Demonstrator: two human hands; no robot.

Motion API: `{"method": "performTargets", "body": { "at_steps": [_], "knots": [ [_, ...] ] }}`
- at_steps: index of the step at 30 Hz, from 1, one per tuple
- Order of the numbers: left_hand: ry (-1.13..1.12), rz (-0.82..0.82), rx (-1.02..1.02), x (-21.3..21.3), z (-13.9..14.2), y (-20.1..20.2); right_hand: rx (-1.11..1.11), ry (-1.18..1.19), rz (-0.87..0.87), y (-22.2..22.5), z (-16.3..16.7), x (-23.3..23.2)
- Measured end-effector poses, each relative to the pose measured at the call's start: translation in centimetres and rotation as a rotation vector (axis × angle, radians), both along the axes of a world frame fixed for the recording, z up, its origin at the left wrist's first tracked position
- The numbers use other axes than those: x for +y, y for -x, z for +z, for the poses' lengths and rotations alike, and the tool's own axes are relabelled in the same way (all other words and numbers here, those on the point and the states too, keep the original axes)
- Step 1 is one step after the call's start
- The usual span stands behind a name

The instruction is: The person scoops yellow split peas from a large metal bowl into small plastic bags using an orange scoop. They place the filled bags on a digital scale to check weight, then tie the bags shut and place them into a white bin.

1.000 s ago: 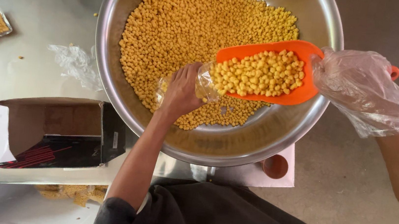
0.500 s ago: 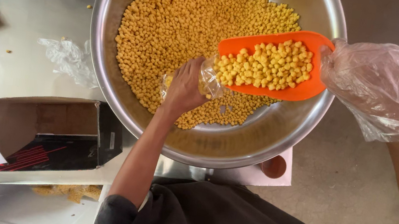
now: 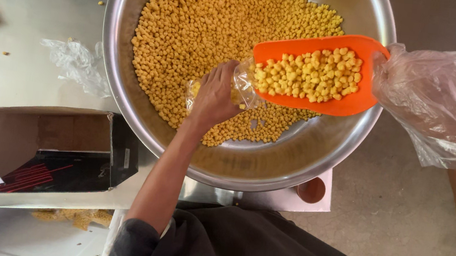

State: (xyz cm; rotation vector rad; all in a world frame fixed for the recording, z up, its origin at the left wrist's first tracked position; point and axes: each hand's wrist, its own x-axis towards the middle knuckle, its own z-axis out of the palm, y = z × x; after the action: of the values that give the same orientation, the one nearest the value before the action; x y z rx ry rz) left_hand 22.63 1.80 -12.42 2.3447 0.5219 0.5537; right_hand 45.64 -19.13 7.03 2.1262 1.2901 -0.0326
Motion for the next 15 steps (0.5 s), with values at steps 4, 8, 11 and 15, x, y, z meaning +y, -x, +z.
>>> {"method": "performTargets", "body": {
  "at_steps": [4,8,11,15],
  "knots": [
    [0.020,-0.001,0.007,-0.1,-0.8,-0.1,0.015,-0.026,-0.036,0.4,0.6,0.0],
    [-0.026,-0.010,-0.036,-0.2,-1.3,-0.3,0.032,-0.043,-0.062,0.7,1.0,-0.1],
    [0.025,-0.011,0.001,-0.2,-1.3,-0.4,0.046,-0.065,-0.075,1.0,1.3,0.0],
    [0.028,-0.017,0.005,-0.4,-1.3,-0.5,0.057,-0.079,-0.102,1.3,1.5,0.2]
  ]
}}
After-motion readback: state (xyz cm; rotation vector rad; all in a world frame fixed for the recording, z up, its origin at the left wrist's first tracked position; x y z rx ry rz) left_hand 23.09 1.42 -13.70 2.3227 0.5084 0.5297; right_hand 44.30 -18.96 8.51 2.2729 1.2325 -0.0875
